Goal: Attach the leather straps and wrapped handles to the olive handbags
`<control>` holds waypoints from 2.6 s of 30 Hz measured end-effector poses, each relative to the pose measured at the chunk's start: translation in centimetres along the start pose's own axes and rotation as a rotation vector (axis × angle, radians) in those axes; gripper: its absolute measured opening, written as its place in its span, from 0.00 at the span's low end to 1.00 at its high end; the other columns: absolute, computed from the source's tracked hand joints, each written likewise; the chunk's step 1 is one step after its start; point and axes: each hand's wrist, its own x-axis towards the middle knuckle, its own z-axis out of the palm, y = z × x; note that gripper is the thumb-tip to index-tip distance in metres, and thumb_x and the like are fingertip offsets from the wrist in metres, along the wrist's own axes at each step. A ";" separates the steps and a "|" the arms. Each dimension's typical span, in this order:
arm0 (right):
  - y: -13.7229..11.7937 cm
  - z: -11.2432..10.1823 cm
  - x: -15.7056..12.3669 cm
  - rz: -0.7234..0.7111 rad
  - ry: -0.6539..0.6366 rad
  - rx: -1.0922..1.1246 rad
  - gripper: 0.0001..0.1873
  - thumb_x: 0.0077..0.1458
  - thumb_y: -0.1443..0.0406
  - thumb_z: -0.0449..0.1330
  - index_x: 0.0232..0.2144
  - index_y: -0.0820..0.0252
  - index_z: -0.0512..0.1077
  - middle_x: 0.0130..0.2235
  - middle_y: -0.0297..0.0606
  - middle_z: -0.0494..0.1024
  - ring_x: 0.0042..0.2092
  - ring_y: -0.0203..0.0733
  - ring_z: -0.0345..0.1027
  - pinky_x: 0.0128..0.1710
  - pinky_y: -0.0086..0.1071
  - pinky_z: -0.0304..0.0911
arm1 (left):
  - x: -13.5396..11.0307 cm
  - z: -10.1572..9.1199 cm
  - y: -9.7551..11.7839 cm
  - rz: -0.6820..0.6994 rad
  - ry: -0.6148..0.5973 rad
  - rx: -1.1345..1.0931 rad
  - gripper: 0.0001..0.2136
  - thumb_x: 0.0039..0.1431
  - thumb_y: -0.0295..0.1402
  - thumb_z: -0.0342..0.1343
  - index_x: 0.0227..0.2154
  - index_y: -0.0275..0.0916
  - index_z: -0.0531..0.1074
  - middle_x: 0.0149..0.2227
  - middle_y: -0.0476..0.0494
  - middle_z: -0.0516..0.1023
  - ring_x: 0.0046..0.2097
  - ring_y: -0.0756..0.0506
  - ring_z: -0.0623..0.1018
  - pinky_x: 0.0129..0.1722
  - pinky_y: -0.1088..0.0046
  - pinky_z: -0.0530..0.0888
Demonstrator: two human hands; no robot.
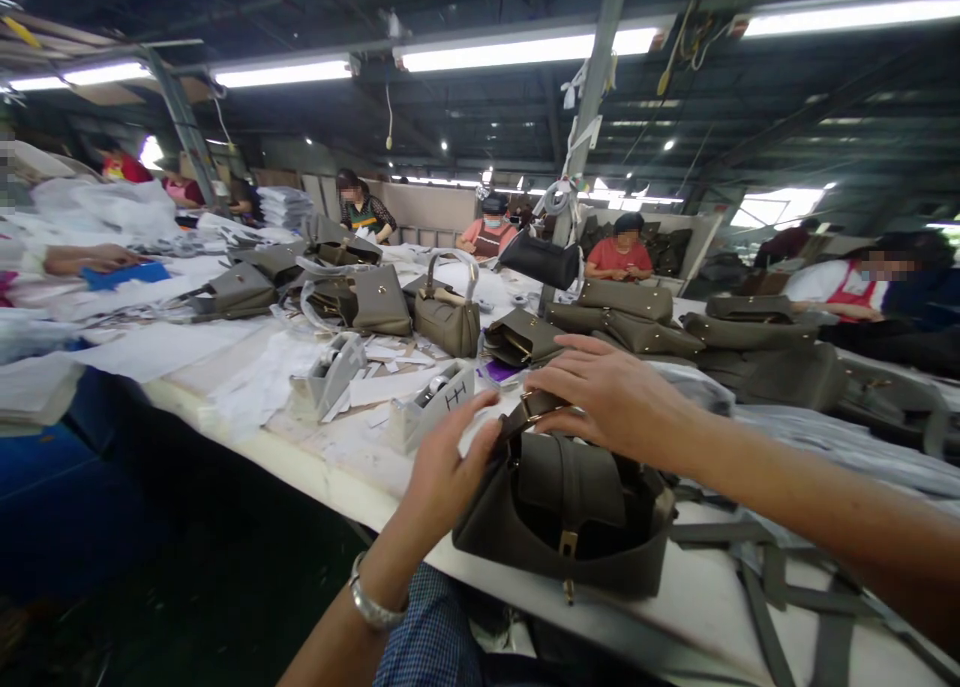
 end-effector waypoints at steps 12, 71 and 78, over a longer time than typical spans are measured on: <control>-4.4 0.9 -10.2 0.793 0.138 1.040 0.23 0.66 0.51 0.49 0.48 0.60 0.75 0.40 0.44 0.83 0.40 0.46 0.78 0.40 0.39 0.75 | 3.3 1.5 4.8 -0.176 -0.359 -0.681 0.13 0.61 0.42 0.58 0.41 0.37 0.76 0.37 0.46 0.75 0.39 0.48 0.72 0.42 0.74 0.67; -7.2 5.7 -5.0 0.790 0.270 1.347 0.21 0.64 0.52 0.51 0.29 0.60 0.71 0.29 0.36 0.78 0.29 0.38 0.68 0.29 0.29 0.62 | 5.8 2.2 8.7 0.029 -0.388 -0.251 0.20 0.65 0.40 0.53 0.57 0.43 0.70 0.49 0.42 0.80 0.45 0.43 0.80 0.43 0.71 0.75; -7.1 6.1 -5.2 0.752 0.242 1.324 0.21 0.65 0.52 0.50 0.40 0.60 0.75 0.31 0.37 0.79 0.31 0.39 0.70 0.30 0.29 0.63 | 6.6 0.8 9.1 0.314 -0.351 0.194 0.11 0.63 0.32 0.56 0.45 0.46 0.79 0.43 0.48 0.83 0.42 0.45 0.82 0.45 0.71 0.75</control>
